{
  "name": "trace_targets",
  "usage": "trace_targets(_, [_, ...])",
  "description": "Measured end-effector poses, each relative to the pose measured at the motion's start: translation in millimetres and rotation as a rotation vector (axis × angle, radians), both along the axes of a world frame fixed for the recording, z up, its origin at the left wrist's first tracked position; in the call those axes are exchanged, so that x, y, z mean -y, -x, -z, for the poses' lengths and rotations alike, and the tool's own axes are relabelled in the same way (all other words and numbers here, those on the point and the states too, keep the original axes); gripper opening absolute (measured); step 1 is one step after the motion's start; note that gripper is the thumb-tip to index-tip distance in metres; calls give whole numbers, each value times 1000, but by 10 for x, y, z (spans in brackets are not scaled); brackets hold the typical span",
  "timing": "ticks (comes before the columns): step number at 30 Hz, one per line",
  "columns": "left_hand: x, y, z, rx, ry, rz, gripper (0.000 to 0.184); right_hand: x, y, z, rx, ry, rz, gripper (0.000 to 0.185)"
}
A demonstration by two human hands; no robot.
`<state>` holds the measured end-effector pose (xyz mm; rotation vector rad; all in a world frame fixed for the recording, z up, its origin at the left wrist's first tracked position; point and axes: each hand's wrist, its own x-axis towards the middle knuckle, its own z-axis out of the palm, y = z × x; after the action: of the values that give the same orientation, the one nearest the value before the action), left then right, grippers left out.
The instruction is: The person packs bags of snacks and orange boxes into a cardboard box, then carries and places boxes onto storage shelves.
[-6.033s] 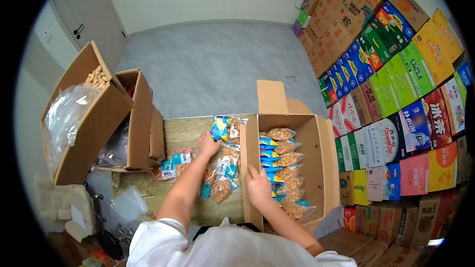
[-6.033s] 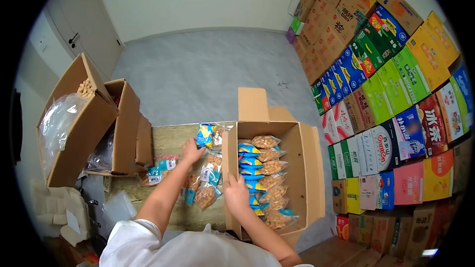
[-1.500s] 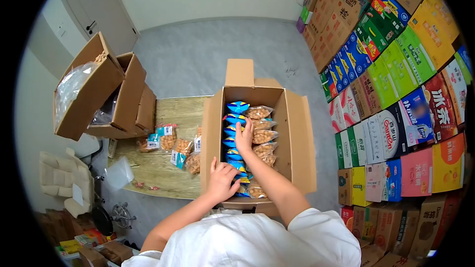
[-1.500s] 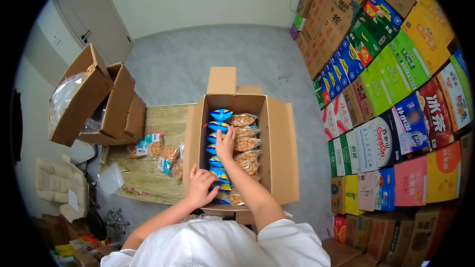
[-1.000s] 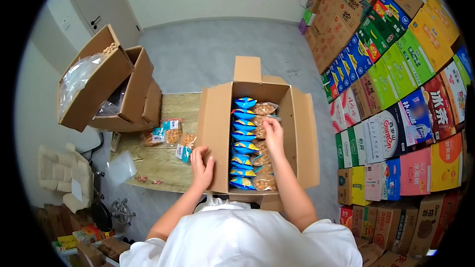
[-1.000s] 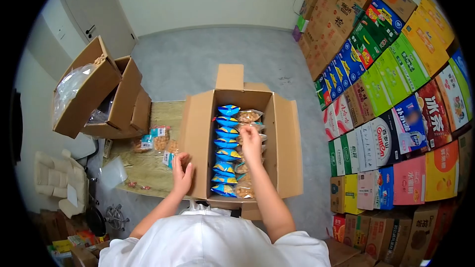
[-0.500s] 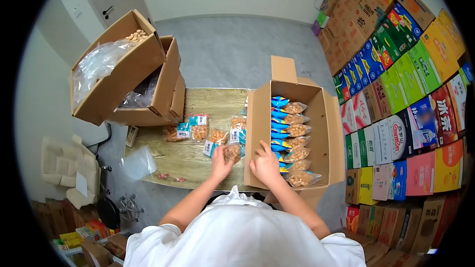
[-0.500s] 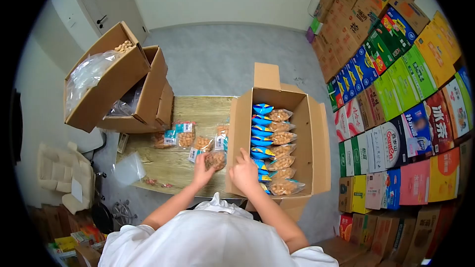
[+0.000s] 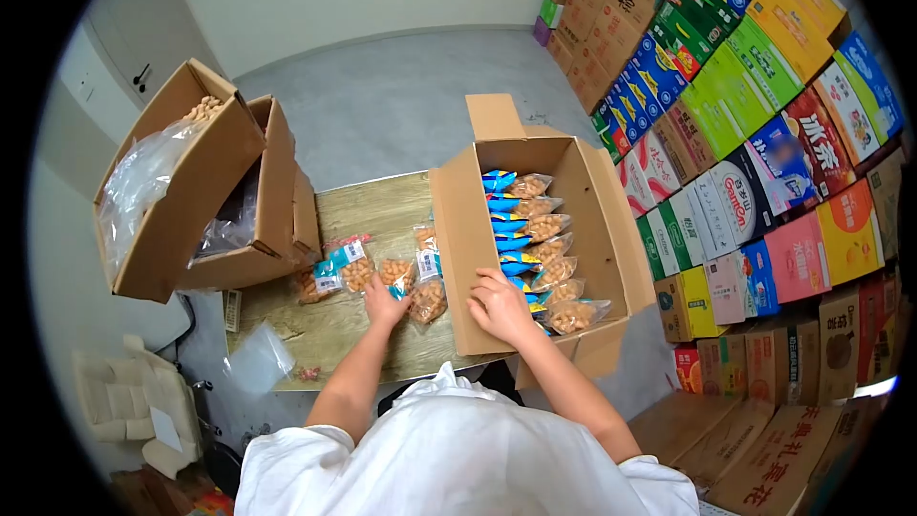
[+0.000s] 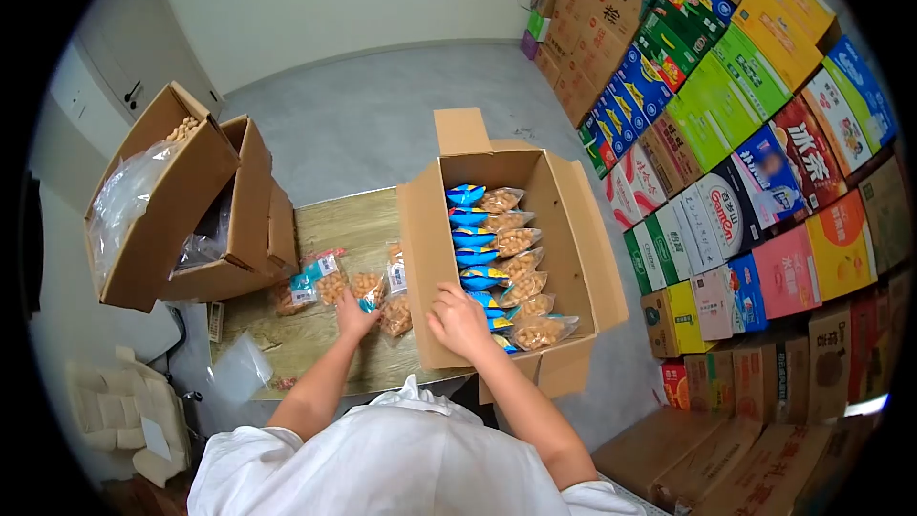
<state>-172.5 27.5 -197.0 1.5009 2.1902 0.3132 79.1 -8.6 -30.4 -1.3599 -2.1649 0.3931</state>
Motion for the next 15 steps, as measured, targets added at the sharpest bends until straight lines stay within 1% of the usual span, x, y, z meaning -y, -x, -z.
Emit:
trace_targets(2, [-34,80,72,133,-104,-41,80,-10,10,21,-12,-17,6,12])
trace_targets(3, [-50,160,87,131,-106,-32,80,-11,7,29,-20,-29,3,13])
trace_targets(5, [-79,306,85,957,103,-257,66,-13,-24,25,28,7,-16,16])
trace_targets(6, [-45,318,-6,955,102,-254,66,-22,-33,20,79,47,-44,23])
trace_targets(7, [34,339,-202,1196,16,-262,62,-20,-23,-20,77,45,-43,23])
trace_targets(8, [107,351,-429,1436,-75,-267,58,-4,6,-103,71,-4,-9,35])
trace_targets(9, [130,339,-645,1462,-90,-238,56,18,36,-180,65,-52,26,48])
trace_targets(10, [147,335,-824,1460,-86,-235,56,33,63,-255,63,-51,30,48])
trace_targets(12, [146,283,-1196,1386,-86,70,60,14,101,-409,220,-167,-130,60])
trace_targets(13, [144,188,-1536,1323,-60,193,63,3,146,-443,224,-163,-118,60])
trace_targets(14, [170,96,-1782,1328,-48,206,63,-16,210,-465,235,-292,-172,57])
trace_targets(15, [193,-3,-1982,1297,-25,292,64,-24,250,-498,249,-419,-222,54])
